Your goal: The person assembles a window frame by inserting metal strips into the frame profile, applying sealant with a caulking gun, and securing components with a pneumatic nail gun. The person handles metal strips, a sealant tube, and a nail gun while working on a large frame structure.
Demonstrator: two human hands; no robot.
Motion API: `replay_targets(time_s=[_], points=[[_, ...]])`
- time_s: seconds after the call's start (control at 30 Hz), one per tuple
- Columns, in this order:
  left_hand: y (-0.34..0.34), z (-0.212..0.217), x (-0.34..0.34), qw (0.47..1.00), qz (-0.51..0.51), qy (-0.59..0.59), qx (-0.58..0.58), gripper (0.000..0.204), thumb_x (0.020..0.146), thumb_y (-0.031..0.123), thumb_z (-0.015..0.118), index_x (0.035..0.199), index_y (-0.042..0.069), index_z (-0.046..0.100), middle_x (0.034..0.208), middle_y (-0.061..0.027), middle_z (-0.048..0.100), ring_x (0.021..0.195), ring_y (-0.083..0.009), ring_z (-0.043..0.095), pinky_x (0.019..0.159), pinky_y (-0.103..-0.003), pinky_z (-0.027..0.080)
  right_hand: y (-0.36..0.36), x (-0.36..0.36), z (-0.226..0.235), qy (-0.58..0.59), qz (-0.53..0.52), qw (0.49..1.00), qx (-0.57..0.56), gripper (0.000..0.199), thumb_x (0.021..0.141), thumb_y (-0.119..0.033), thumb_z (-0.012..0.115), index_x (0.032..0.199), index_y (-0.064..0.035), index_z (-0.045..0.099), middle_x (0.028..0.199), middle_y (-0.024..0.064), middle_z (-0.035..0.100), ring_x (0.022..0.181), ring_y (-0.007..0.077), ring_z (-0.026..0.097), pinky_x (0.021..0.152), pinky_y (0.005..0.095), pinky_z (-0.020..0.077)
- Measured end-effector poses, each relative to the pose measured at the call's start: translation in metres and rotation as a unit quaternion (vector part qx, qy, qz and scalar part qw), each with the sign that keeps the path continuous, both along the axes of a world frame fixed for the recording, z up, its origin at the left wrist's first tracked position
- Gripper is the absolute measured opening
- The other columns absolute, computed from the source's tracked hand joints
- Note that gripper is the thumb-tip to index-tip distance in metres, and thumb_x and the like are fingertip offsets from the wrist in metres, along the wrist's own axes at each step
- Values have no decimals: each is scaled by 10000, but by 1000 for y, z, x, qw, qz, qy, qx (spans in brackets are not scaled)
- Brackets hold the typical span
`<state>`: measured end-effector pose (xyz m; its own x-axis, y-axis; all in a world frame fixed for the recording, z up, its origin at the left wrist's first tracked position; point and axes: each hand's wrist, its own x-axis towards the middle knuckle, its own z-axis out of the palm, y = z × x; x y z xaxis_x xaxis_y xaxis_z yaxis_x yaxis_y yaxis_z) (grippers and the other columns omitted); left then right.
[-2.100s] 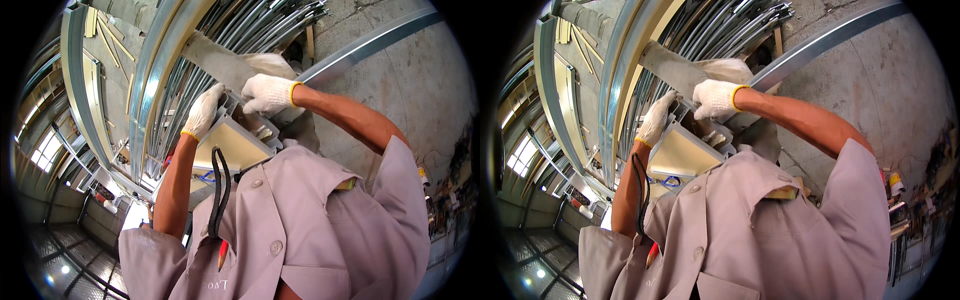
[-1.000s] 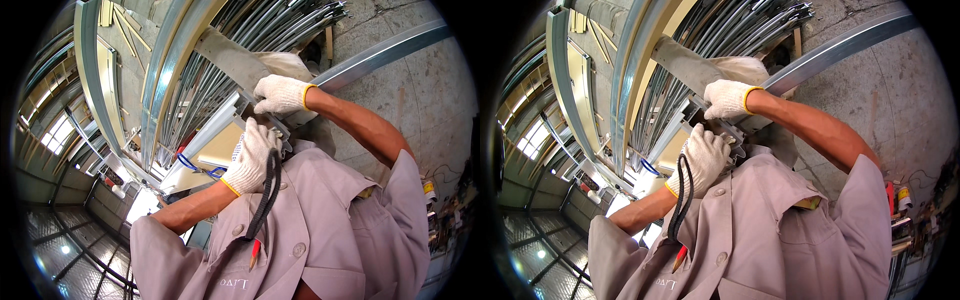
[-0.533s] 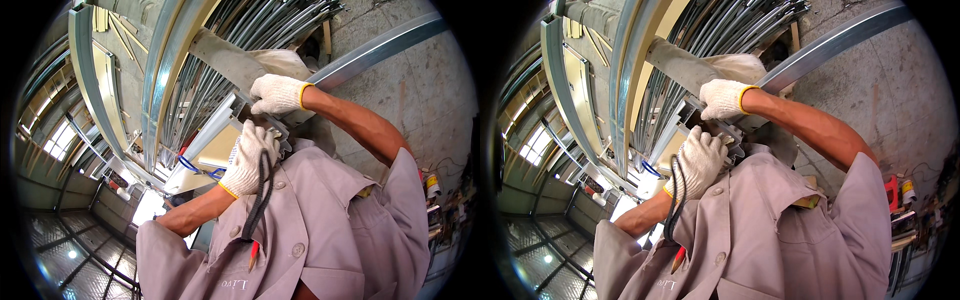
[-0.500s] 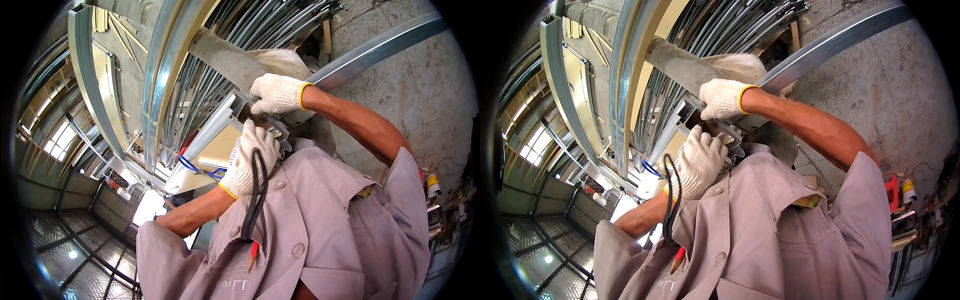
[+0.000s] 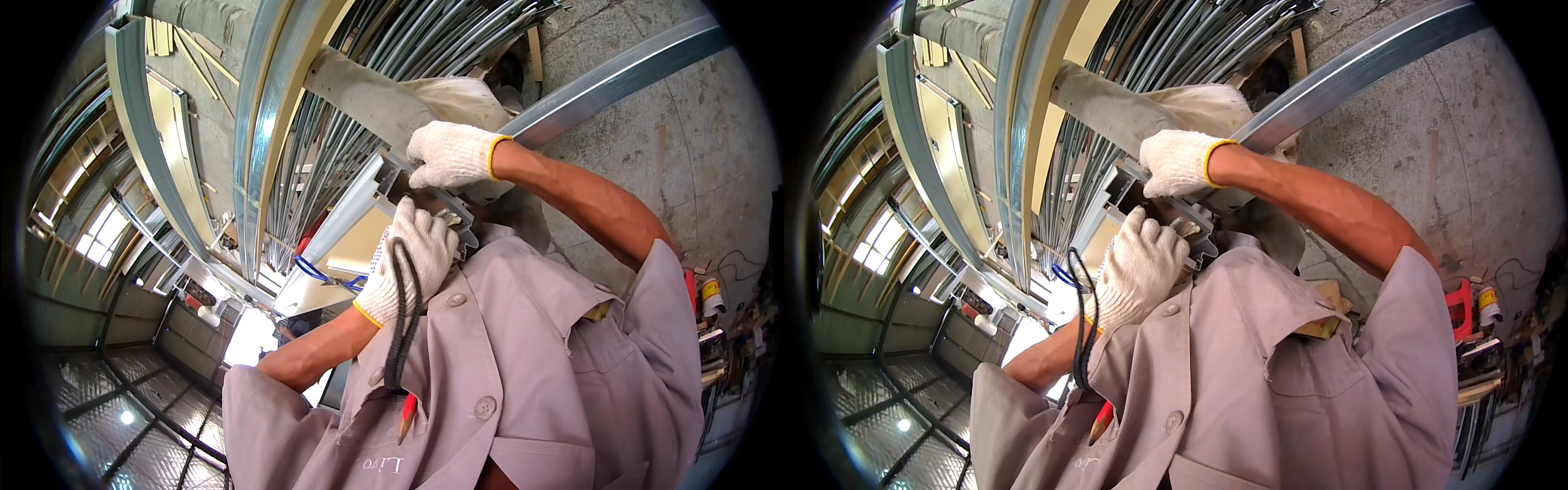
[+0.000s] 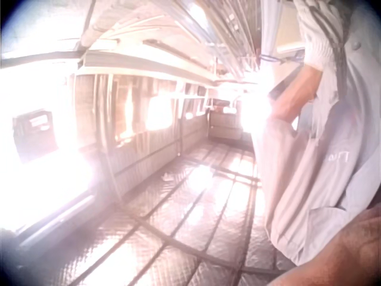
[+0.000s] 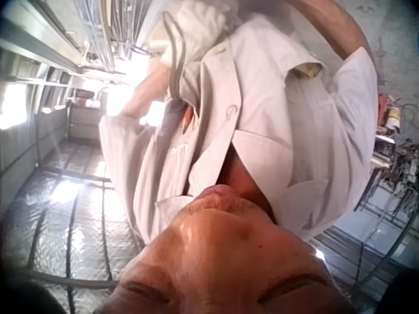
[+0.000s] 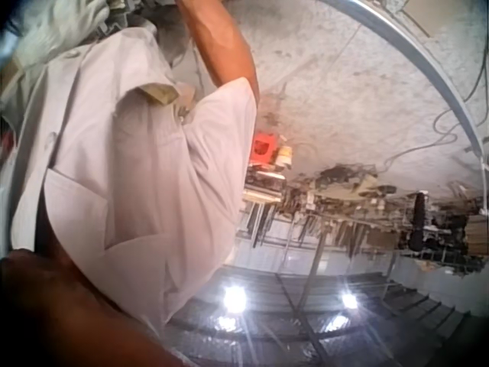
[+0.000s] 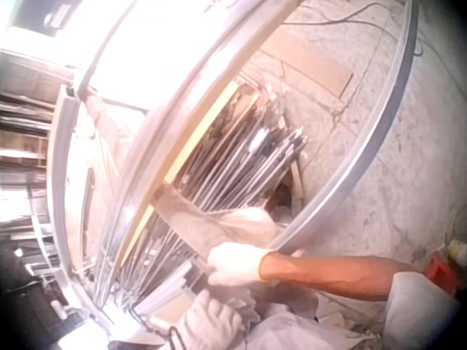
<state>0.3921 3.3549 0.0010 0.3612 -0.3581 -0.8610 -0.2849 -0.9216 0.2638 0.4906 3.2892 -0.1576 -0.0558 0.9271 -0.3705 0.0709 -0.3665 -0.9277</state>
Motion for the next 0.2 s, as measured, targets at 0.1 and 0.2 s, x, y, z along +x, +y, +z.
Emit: replay_targets(time_s=[0.1,0.2], points=[[1,-3,6,999,-16,29,31,198,814,188,654,958,59,694,923,-75,681,930,-214,633,921,-368,430,0,0,-1,0,3,1000,-2,405,807,-341,665,915,44,729,952,277,690,946,430,667,875,472,521],[6,-12,5,997,-26,52,54,250,808,232,690,994,64,691,956,-74,703,959,-206,644,875,-348,425,1,1,1,4,4,1000,-12,399,799,-342,671,922,33,736,968,282,694,948,426,671,880,469,520]])
